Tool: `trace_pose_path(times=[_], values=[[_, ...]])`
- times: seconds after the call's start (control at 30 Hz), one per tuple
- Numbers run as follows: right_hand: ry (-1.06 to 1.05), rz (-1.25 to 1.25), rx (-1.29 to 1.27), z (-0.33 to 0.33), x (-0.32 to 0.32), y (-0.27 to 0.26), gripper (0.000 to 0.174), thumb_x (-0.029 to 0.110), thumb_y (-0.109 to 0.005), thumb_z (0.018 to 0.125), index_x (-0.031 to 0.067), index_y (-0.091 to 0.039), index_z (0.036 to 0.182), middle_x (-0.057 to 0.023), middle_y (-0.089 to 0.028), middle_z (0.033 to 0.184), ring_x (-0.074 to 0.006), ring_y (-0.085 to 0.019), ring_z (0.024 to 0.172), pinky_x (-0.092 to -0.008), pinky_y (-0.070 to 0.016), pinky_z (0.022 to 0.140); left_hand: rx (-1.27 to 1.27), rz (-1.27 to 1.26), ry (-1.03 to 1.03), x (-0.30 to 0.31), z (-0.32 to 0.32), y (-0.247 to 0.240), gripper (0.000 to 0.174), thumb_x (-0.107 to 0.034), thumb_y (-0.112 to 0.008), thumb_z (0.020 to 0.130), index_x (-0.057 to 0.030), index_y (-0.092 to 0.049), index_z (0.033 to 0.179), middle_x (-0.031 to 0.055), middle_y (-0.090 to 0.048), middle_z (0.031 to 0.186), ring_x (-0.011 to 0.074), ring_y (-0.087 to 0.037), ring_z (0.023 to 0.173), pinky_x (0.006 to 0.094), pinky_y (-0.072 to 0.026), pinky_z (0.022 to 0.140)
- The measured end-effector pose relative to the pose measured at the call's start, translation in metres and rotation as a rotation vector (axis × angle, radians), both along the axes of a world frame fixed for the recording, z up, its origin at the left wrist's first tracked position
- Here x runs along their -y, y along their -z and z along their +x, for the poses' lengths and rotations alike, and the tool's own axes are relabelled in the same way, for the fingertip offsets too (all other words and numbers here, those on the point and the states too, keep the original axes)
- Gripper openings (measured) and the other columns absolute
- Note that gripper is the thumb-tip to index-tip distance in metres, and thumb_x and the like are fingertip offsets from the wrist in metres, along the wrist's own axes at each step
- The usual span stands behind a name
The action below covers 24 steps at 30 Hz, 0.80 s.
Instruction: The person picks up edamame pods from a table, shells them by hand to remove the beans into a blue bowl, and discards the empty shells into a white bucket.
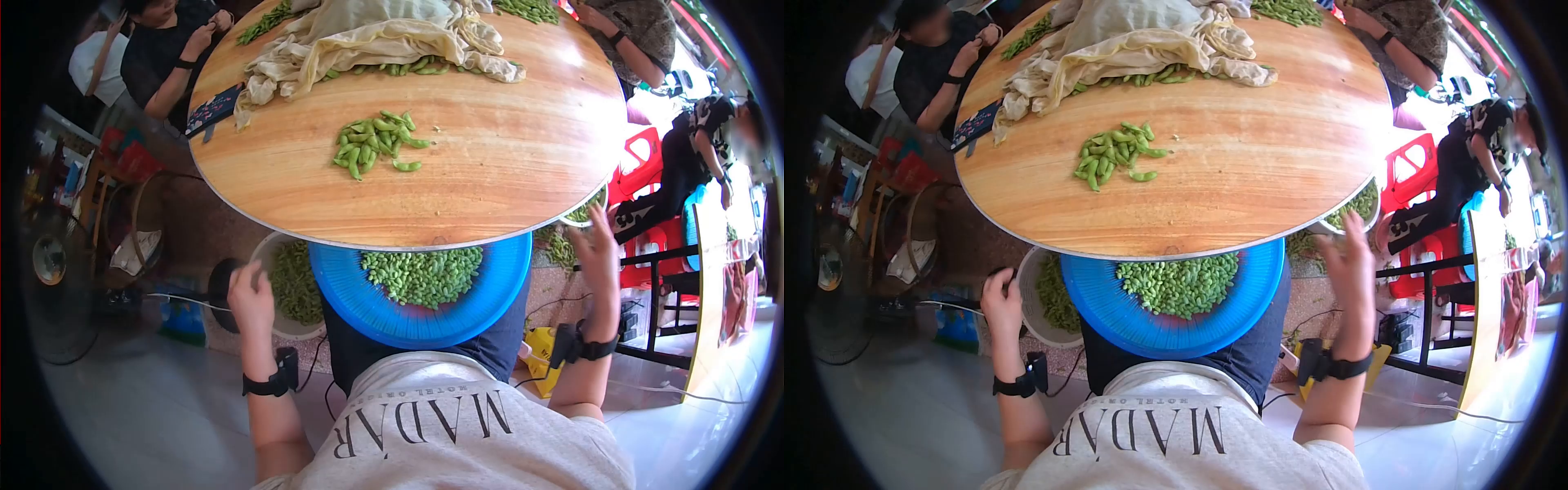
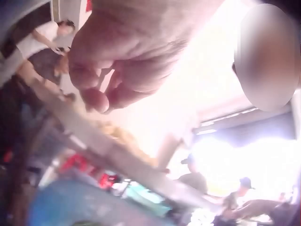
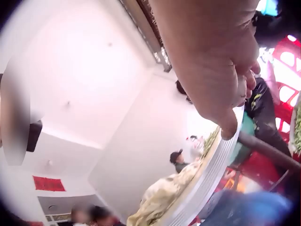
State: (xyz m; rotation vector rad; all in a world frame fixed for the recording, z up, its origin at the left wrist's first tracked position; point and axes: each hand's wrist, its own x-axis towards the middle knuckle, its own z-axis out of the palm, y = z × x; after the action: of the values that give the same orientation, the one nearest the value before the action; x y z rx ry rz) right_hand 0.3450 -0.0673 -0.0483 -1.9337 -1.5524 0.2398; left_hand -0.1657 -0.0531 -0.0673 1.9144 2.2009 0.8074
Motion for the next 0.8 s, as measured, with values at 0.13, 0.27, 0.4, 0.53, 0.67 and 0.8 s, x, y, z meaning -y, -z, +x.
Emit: trace_pose_path(times=[0.13, 0.27, 0.4, 0.53, 0.67, 0.8], values=[[0.256, 0.092, -0.109, 0.015, 0.022, -0.016, 0.031, 0.011, -0.066, 0.078, -0.0038, -0.058, 0.104, -0.0089, -0.064, 0.088, -0.0123, -0.059, 0.073, -0.0243, -0.0472, 0.064, 0.193, 0.205, 0.476, -0.045, 0.108, -0.068, 0.021, 0.002, -0.056, 0.076, -0.0008, -0.06, 0.096, 0.0138, -0.057, 0.094, 0.03, -0.058, 0.077, 0.0334, -0.0468, 0.066], [0.04, 0.063, -0.536, -0.018, 0.014, -0.025, 0.023, 0.014, -0.069, 0.077, 0.0015, -0.061, 0.094, 0.0022, -0.056, 0.073, -0.0035, -0.046, 0.063, -0.0165, -0.0367, 0.056, 0.071, 0.196, 0.645, -0.098, 0.176, -0.056, 0.014, -0.005, -0.059, 0.077, -0.0035, -0.061, 0.09, 0.012, -0.056, 0.089, 0.0306, -0.059, 0.076, 0.0382, -0.0481, 0.064], [-0.219, -0.095, -0.844, -0.047, 0.007, -0.037, 0.025, 0.023, -0.047, 0.093, 0.0012, -0.056, 0.087, 0.0027, -0.047, 0.061, -0.0041, -0.04, 0.053, -0.0182, -0.0298, 0.048, -0.102, -0.021, 0.546, -0.12, 0.193, -0.045, 0.015, -0.006, -0.06, 0.076, -0.0044, -0.062, 0.09, 0.012, -0.055, 0.089, 0.0312, -0.057, 0.079, 0.04, -0.0468, 0.067], [-0.392, -0.269, -1.034, -0.08, -0.005, -0.042, 0.023, 0.018, -0.046, 0.092, 0.0004, -0.06, 0.094, 0.0005, -0.053, 0.068, -0.0062, -0.048, 0.06, -0.0189, -0.039, 0.053, 0.215, 0.032, 0.598, -0.106, 0.188, -0.041, 0.009, -0.006, -0.063, 0.076, -0.0021, -0.061, 0.084, 0.011, -0.058, 0.083, 0.0239, -0.06, 0.068, 0.0342, -0.0469, 0.057], [-0.573, -0.388, -1.161, -0.119, -0.029, -0.035, 0.03, 0.025, -0.042, 0.095, 0.0013, -0.058, 0.086, 0.0033, -0.043, 0.058, -0.0043, -0.038, 0.05, -0.0196, -0.0298, 0.045, 0.752, -0.518, 0.415, -0.058, 0.195, -0.078, 0.009, -0.006, -0.066, 0.075, 0.0, -0.061, 0.079, 0.0085, -0.061, 0.073, 0.0144, -0.058, 0.059, 0.0267, -0.0437, 0.051], [-0.677, -0.503, -1.314, -0.147, -0.038, -0.031, 0.036, 0.032, -0.038, 0.096, 0.0024, -0.053, 0.083, 0.004, -0.039, 0.058, -0.0039, -0.034, 0.05, -0.019, -0.028, 0.044, 0.704, -0.218, 0.547, -0.031, 0.191, -0.07, 0.011, -0.005, -0.068, 0.074, 0.0007, -0.061, 0.081, 0.0063, -0.059, 0.068, 0.0118, -0.055, 0.056, 0.0247, -0.0419, 0.048]])
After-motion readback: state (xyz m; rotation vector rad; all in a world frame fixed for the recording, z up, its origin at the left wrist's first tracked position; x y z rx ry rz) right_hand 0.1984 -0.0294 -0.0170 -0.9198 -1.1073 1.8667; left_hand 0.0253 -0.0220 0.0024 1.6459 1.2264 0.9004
